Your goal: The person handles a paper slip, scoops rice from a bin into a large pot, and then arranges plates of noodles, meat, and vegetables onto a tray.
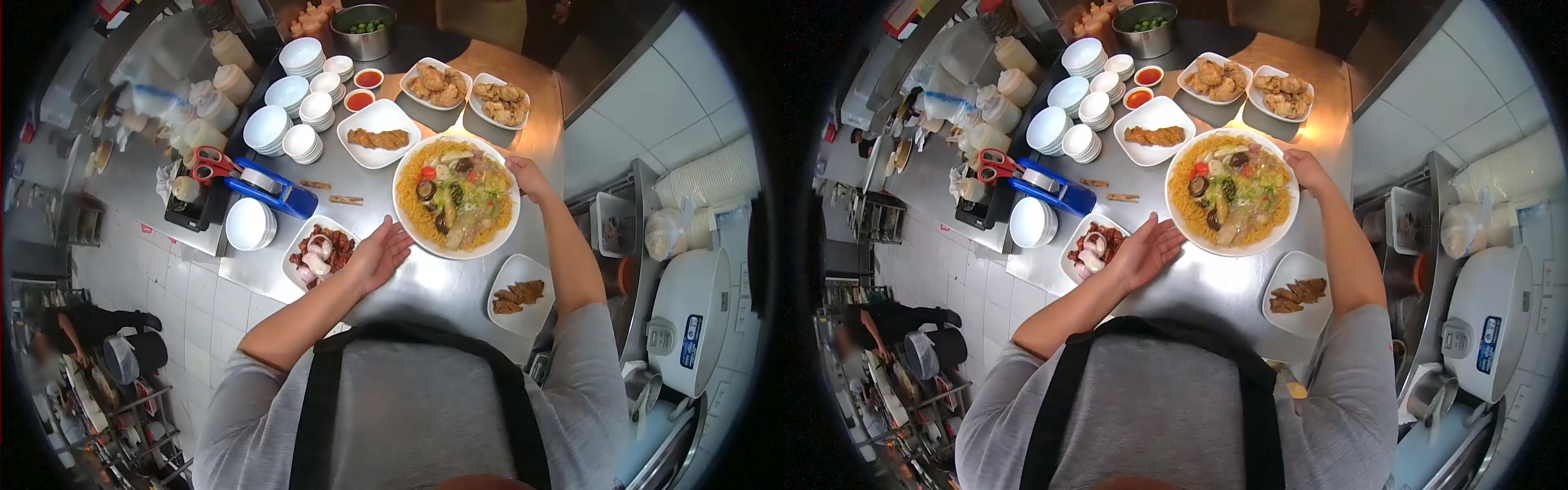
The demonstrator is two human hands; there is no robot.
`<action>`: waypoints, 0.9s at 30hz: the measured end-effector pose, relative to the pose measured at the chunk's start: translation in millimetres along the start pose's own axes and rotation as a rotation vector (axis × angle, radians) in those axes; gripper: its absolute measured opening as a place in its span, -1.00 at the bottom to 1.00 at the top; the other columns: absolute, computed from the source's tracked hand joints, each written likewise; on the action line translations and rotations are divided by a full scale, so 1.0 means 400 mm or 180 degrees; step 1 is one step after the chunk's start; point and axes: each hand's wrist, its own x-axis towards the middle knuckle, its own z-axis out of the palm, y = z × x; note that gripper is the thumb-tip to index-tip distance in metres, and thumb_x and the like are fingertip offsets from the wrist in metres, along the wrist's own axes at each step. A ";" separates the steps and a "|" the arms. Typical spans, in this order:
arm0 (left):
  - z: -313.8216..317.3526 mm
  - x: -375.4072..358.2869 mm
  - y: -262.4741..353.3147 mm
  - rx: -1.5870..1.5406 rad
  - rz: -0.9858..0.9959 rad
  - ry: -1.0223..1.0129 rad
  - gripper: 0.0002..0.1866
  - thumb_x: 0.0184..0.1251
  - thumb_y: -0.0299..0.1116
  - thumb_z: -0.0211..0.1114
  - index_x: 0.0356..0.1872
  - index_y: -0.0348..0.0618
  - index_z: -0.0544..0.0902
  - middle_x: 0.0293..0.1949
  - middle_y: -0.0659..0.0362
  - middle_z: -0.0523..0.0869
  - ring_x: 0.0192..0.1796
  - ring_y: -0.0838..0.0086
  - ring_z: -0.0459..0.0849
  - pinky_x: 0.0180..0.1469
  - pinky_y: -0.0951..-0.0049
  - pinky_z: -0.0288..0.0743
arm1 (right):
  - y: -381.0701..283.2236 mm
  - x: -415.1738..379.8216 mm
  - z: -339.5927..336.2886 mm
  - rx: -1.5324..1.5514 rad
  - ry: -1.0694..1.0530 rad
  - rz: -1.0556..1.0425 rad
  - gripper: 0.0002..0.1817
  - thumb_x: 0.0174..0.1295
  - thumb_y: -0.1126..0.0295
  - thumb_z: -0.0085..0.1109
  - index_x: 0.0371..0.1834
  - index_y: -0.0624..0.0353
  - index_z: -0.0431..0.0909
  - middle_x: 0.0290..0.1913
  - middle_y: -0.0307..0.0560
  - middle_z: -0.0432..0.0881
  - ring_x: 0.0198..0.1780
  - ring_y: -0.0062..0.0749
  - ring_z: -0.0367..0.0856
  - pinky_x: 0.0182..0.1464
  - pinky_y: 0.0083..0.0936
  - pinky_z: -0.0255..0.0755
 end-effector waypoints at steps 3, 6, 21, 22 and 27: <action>0.017 0.070 0.023 -0.0063 0.0018 -0.0046 -0.41 0.37 0.06 -0.10 0.17 -0.26 0.27 0.07 0.12 0.42 0.11 0.43 0.38 0.19 0.41 0.21 | 0.004 0.063 -0.044 0.0158 0.0073 0.0039 -0.74 0.32 0.20 -0.13 -0.17 0.04 0.54 -0.42 -0.26 0.58 -0.47 -0.53 0.55 -0.55 -0.47 0.46; 0.041 0.124 0.038 -0.0220 0.0119 0.0058 -0.46 0.37 0.03 -0.07 0.16 -0.20 0.29 0.08 0.14 0.40 0.10 0.40 0.38 0.19 0.37 0.18 | 0.005 0.122 -0.070 0.0313 0.0257 0.0037 -0.77 0.30 0.17 -0.09 -0.20 0.01 0.51 -0.41 -0.27 0.57 -0.48 -0.51 0.54 -0.53 -0.45 0.47; 0.046 0.312 0.136 -0.0297 0.0695 0.0541 -0.68 0.43 -0.16 -0.11 -0.04 -0.21 0.37 -0.14 0.02 0.52 -0.16 0.29 0.55 -0.06 0.34 0.49 | -0.025 0.213 -0.173 0.0819 0.0523 0.0006 -0.73 0.27 0.22 -0.03 -0.06 0.10 0.47 -0.27 -0.20 0.58 -0.38 -0.47 0.55 -0.37 -0.47 0.50; 0.024 0.339 0.136 -0.0363 0.0797 0.0844 -0.69 0.43 -0.18 -0.10 -0.05 -0.22 0.37 -0.18 -0.01 0.53 -0.20 0.28 0.57 -0.11 0.34 0.52 | -0.026 0.175 -0.194 0.0670 0.0639 -0.0051 -0.73 0.27 0.22 -0.02 -0.08 0.11 0.48 -0.25 -0.20 0.58 -0.39 -0.48 0.54 -0.36 -0.49 0.50; -0.055 0.420 0.152 -0.0568 0.2088 0.1551 -0.77 0.35 -0.49 -0.05 0.00 -0.26 0.33 -0.12 0.00 0.55 -0.21 0.22 0.64 -0.24 0.26 0.66 | 0.062 -0.142 -0.270 -0.0301 -0.0285 0.0405 -0.72 0.23 0.24 0.03 -0.05 0.07 0.52 -0.19 -0.19 0.58 -0.36 -0.55 0.53 -0.33 -0.59 0.47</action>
